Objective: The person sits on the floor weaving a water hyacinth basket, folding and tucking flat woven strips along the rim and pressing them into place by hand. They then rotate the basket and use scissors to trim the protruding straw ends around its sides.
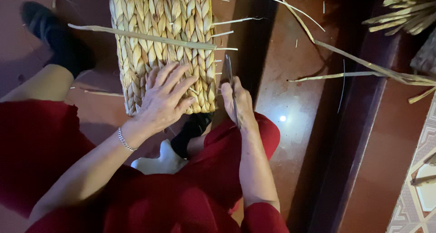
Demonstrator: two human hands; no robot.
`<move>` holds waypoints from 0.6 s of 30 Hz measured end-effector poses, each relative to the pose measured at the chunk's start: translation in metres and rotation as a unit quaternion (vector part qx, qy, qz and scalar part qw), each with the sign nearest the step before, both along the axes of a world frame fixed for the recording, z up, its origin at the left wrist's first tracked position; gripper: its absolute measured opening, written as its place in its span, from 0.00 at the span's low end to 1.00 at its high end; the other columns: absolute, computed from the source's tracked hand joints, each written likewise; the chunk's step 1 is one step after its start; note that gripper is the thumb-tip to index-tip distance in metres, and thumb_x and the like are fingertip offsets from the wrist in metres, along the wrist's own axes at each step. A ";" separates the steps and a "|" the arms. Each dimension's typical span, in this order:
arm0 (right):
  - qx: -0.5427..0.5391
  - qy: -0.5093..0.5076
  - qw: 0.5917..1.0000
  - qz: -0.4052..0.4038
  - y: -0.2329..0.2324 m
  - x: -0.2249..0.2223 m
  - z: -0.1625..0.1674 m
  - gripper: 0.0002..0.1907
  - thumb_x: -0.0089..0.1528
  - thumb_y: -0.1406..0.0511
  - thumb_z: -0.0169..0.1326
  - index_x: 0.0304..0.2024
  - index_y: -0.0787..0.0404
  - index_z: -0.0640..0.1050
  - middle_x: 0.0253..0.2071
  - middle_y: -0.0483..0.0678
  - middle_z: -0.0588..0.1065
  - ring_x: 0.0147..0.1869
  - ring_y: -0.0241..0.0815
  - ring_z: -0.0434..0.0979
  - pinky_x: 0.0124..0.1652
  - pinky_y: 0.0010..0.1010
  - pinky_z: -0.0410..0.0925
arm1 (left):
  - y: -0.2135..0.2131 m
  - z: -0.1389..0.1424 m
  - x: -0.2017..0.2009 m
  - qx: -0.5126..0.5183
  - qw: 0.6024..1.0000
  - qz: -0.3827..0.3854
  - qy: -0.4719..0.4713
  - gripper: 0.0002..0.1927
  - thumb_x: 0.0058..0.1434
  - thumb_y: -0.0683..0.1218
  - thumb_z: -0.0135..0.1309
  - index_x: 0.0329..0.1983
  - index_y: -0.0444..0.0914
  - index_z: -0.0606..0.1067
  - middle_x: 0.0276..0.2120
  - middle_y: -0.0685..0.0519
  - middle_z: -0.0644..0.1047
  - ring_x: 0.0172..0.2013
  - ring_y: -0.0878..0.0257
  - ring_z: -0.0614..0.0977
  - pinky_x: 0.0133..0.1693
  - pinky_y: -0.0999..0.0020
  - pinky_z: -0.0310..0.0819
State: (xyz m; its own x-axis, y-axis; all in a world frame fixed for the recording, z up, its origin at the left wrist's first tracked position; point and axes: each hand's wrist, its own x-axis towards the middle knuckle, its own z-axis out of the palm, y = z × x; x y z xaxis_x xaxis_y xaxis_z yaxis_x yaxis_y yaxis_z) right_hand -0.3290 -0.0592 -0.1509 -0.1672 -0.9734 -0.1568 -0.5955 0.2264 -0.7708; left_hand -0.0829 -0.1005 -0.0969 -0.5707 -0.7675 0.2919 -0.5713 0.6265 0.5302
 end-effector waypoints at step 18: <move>0.047 0.078 0.996 -0.013 -0.007 0.013 0.018 0.26 0.70 0.46 0.39 0.47 0.58 0.76 0.33 0.60 0.79 0.42 0.65 0.80 0.42 0.49 0.71 | 0.005 -0.004 -0.005 0.013 1.000 0.009 -0.015 0.27 0.64 0.54 0.58 0.65 0.41 0.72 0.72 0.48 0.62 0.72 0.49 0.59 0.70 0.37 0.49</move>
